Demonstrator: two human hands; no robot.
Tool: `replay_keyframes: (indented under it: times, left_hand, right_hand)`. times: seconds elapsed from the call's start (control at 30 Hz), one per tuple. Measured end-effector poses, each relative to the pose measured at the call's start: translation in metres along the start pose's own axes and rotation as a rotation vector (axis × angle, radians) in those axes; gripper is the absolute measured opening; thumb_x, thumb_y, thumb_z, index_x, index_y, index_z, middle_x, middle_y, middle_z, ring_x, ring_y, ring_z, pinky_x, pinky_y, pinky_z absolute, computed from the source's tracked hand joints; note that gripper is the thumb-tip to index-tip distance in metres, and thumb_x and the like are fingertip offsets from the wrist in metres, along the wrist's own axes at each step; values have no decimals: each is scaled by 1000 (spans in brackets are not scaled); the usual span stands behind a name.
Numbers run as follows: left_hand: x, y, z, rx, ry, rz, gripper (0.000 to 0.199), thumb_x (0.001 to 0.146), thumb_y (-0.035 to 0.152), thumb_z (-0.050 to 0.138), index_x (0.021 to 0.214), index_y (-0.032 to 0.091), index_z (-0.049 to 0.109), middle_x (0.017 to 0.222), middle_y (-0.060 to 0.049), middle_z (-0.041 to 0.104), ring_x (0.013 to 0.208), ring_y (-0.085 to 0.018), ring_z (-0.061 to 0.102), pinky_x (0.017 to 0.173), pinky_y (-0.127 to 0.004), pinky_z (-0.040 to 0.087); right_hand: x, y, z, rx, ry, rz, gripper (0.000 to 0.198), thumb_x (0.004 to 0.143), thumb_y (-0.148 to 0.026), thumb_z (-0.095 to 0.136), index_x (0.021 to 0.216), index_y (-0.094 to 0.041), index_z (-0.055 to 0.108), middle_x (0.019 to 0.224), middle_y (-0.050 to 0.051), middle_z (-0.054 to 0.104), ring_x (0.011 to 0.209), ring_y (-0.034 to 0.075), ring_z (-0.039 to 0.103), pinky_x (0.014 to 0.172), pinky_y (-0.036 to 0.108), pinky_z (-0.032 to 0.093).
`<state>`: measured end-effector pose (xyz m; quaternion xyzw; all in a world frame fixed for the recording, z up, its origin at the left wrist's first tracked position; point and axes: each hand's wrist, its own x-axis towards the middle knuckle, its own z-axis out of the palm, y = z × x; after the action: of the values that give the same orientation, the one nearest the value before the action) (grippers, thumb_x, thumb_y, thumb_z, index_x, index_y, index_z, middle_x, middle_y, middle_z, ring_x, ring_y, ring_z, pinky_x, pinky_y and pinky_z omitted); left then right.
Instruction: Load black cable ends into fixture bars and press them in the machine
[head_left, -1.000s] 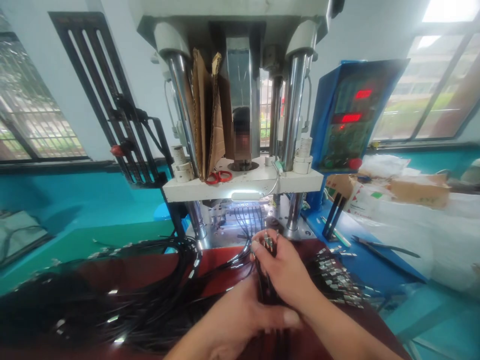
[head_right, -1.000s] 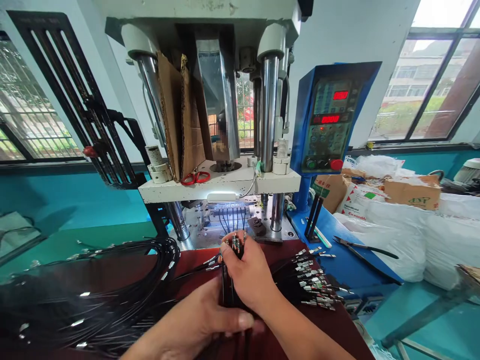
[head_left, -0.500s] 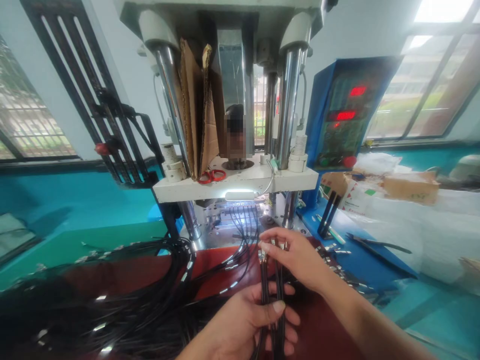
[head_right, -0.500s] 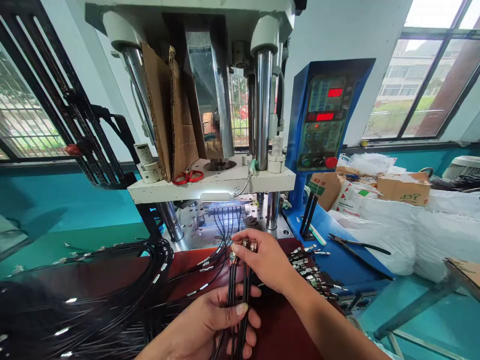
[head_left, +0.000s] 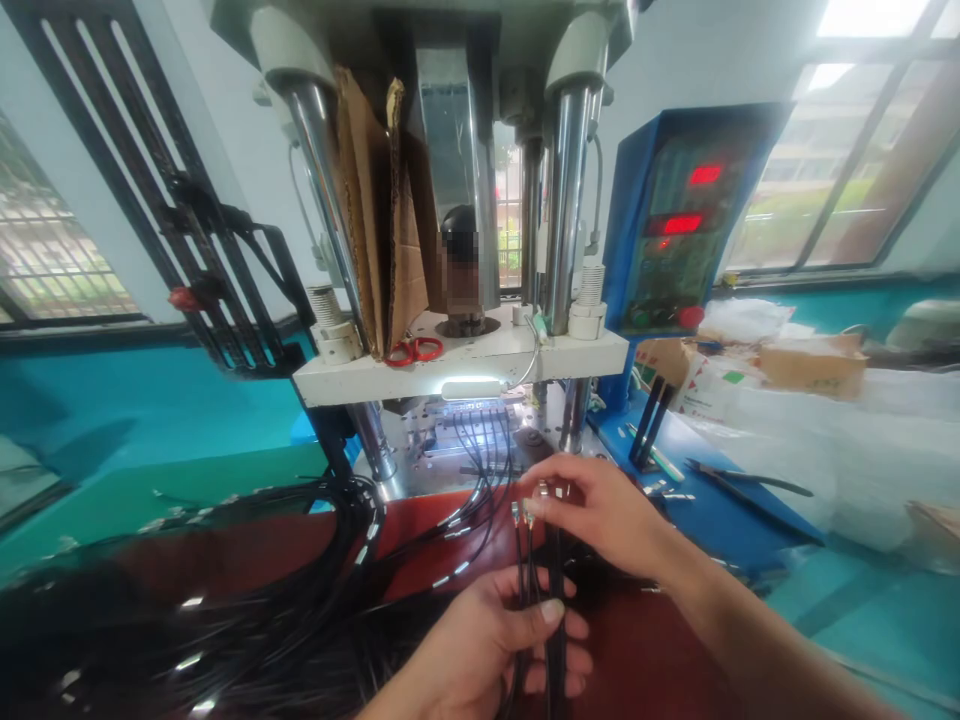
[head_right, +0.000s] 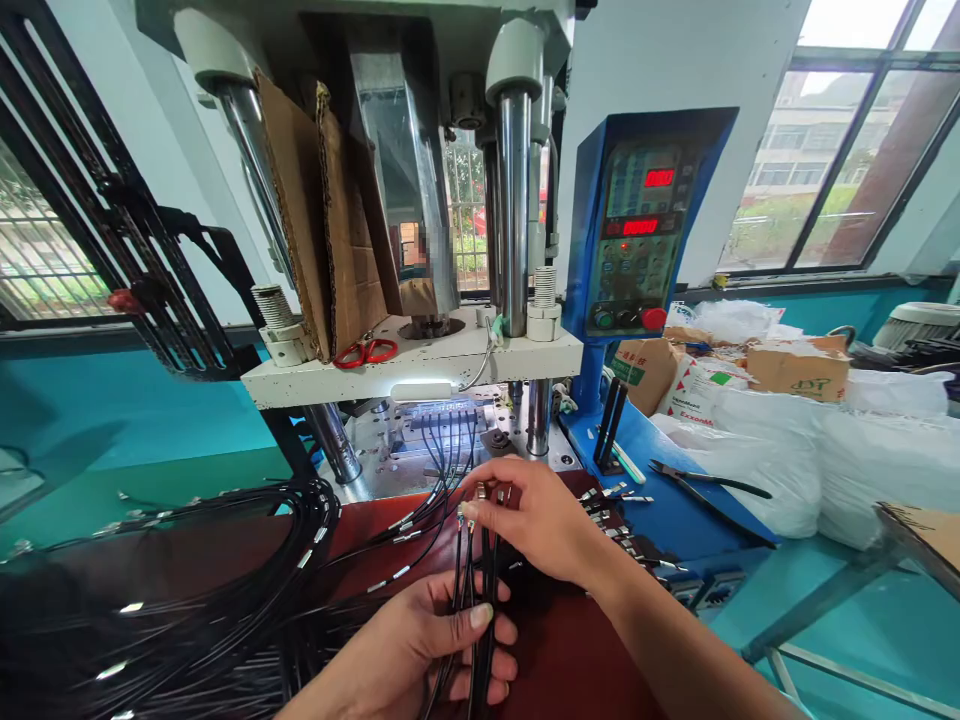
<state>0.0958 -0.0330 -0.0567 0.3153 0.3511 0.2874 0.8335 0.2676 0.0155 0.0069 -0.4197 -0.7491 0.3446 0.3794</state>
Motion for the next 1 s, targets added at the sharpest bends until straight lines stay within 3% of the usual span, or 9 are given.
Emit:
replay_keyframes:
  times: [0.1,0.17,0.3,0.4,0.53,0.63,0.73,0.87,1.0]
  left_hand:
    - [-1,0,1,-10,18,6,22,82,17,63,101,12,54,89,-10,67,78,-21,68,75,-37,50]
    - [-1,0,2,-28,48,20,22,81,17,63,100,13,53,89,-9,67,77,-21,68,75,-38,51]
    - [-1,-1,5,-46,135,65,18,80,17,64,92,14,50,88,-9,66,73,-21,68,71,-39,52]
    - [0,-3,4,-21,138,67,17,81,18,63,90,14,49,84,-8,66,70,-21,68,69,-39,52]
    - [2,-3,3,-8,106,52,20,81,17,63,95,14,50,81,-7,65,68,-21,67,69,-39,52]
    - [2,-2,6,-30,66,30,24,79,15,64,99,13,51,80,-7,65,68,-20,67,70,-38,52]
    - [2,0,12,-51,49,30,23,79,13,63,101,10,54,78,-9,65,69,-17,65,69,-33,50]
    - [6,3,18,-53,99,48,26,80,13,61,105,10,54,83,-11,66,69,-18,65,67,-33,50]
    - [10,7,21,-53,119,166,29,81,17,62,110,14,54,90,-8,64,67,-14,62,64,-30,49]
  right_hand:
    - [-4,-3,2,-142,96,-188,19,84,-27,65,102,-27,69,103,4,64,97,20,58,88,36,46]
    - [-7,2,5,-200,164,-252,17,85,-27,63,102,-26,68,101,5,63,100,21,56,90,37,45]
    - [-9,19,9,-190,296,-156,8,86,-26,61,92,-24,65,98,3,62,94,19,57,87,35,46]
    - [-6,29,10,-118,267,-59,9,87,-23,57,95,-24,63,104,2,62,96,17,59,84,32,47]
    - [-4,29,20,-43,205,-105,27,93,-24,48,119,-26,56,115,3,61,104,16,58,92,31,45]
    - [-6,27,35,-119,163,-161,17,94,-24,47,96,-22,64,96,3,63,90,16,59,84,29,45]
    - [-10,29,49,-143,140,-147,19,93,-19,48,78,-19,60,85,2,59,79,14,57,74,27,45]
    - [-16,28,54,-157,159,-88,17,92,-21,49,81,-20,62,83,0,62,78,14,58,74,26,44]
    - [-17,24,48,-160,123,-60,19,94,-28,47,92,-23,66,92,-1,68,84,14,62,77,25,46]
